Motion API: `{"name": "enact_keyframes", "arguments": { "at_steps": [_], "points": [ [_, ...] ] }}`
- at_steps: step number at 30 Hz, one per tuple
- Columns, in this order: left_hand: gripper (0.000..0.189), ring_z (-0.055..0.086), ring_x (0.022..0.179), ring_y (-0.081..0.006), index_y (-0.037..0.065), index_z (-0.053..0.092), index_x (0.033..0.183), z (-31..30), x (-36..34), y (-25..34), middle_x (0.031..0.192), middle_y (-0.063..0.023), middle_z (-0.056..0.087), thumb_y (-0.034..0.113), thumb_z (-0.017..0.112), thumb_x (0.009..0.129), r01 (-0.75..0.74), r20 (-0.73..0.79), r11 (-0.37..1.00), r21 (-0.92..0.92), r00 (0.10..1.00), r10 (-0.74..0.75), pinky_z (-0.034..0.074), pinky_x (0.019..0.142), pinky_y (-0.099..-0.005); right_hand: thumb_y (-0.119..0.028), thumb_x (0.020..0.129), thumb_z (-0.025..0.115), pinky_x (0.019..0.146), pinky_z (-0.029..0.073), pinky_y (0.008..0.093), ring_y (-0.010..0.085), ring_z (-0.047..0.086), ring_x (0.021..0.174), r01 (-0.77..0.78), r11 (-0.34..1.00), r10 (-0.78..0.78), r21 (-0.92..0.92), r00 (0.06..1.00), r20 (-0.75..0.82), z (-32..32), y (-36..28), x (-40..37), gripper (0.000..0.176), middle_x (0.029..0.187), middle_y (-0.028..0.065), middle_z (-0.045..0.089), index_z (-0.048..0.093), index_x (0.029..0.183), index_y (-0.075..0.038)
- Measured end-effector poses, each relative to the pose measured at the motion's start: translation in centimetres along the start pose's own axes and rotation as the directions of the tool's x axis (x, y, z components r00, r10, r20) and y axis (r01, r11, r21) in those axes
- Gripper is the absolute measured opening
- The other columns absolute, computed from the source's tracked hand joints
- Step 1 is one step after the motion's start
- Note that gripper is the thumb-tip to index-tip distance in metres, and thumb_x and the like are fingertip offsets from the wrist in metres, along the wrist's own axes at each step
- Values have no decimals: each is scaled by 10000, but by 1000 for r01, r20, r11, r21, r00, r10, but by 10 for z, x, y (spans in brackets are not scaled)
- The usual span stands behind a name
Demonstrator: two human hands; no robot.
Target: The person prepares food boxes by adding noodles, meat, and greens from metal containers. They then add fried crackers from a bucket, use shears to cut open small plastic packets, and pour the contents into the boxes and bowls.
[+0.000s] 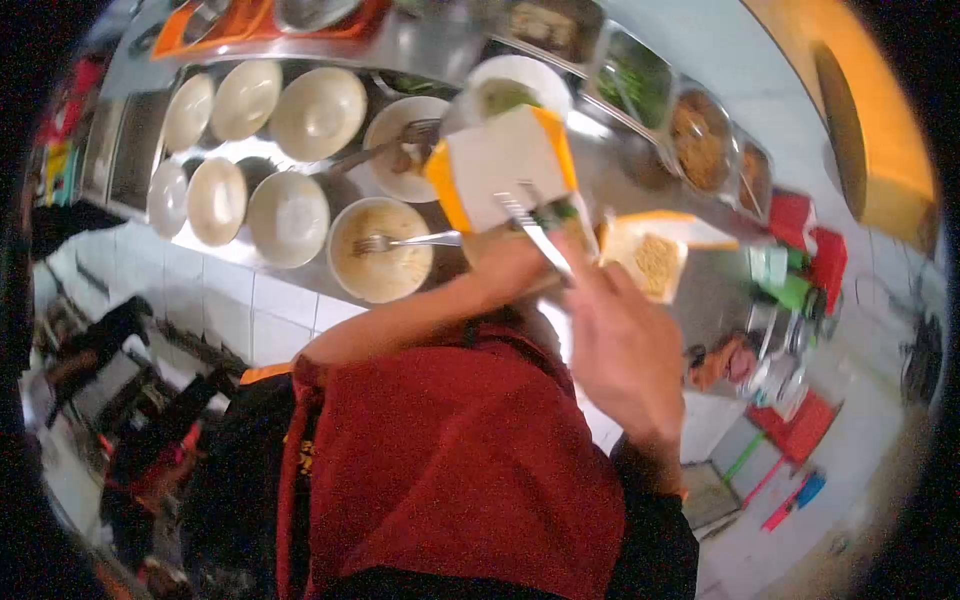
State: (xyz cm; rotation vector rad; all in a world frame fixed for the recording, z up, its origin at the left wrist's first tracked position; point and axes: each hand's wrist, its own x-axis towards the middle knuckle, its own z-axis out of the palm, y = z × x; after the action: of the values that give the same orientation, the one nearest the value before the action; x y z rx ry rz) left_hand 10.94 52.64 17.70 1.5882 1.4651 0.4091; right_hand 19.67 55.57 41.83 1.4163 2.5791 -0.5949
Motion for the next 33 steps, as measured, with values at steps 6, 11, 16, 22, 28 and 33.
{"name": "enact_keyframes", "arguments": {
  "at_steps": [6,11,16,22,28,33],
  "points": [
    [294,645,1016,-347,45,657,1066,14,-6,-9,1100,-206,654,241,522,891,-106,-249,884,-456,968,-12,507,835,-485,-136,837,507,665,533,445,332,664,795,316,915,-260,-253,938,229,87,-62,127,397,929,159,641,586,1225,-113],
    [297,639,1028,-353,42,650,1080,10,-1,-15,1097,-210,654,231,518,893,-154,-299,821,-549,954,-21,503,850,-486,-145,841,518,625,552,429,300,696,753,433,864,-351,-256,883,310,123,-78,172,328,874,164,673,618,1136,-42],
    [300,634,1040,-359,39,643,1094,13,-1,-12,1094,-213,654,221,513,894,-190,-332,805,-563,943,-10,500,865,-488,-130,820,509,708,527,457,320,670,839,333,911,-241,-242,908,343,110,-75,169,459,905,153,681,574,1274,-114],
    [286,634,1037,-336,36,654,1101,21,-10,-26,1162,-195,626,135,510,874,-242,-126,968,-61,964,233,520,868,-440,-107,882,556,719,516,458,376,655,824,170,966,-179,195,983,28,-5,13,40,416,959,172,683,568,1296,-145],
    [169,622,807,-360,79,682,968,-7,-41,-32,888,-158,597,102,604,820,-239,-127,971,7,963,238,518,700,-464,-143,896,549,760,512,452,382,647,844,-196,977,188,81,978,95,70,101,-23,382,951,185,676,587,1276,-163],
    [94,613,779,-354,58,652,855,-20,-36,-24,842,-142,579,106,649,775,-241,-283,971,-1,931,231,508,671,-459,-201,904,547,779,509,472,385,641,881,-332,943,331,1,939,99,93,106,-12,362,981,183,674,591,1262,-170]
  ]
}}
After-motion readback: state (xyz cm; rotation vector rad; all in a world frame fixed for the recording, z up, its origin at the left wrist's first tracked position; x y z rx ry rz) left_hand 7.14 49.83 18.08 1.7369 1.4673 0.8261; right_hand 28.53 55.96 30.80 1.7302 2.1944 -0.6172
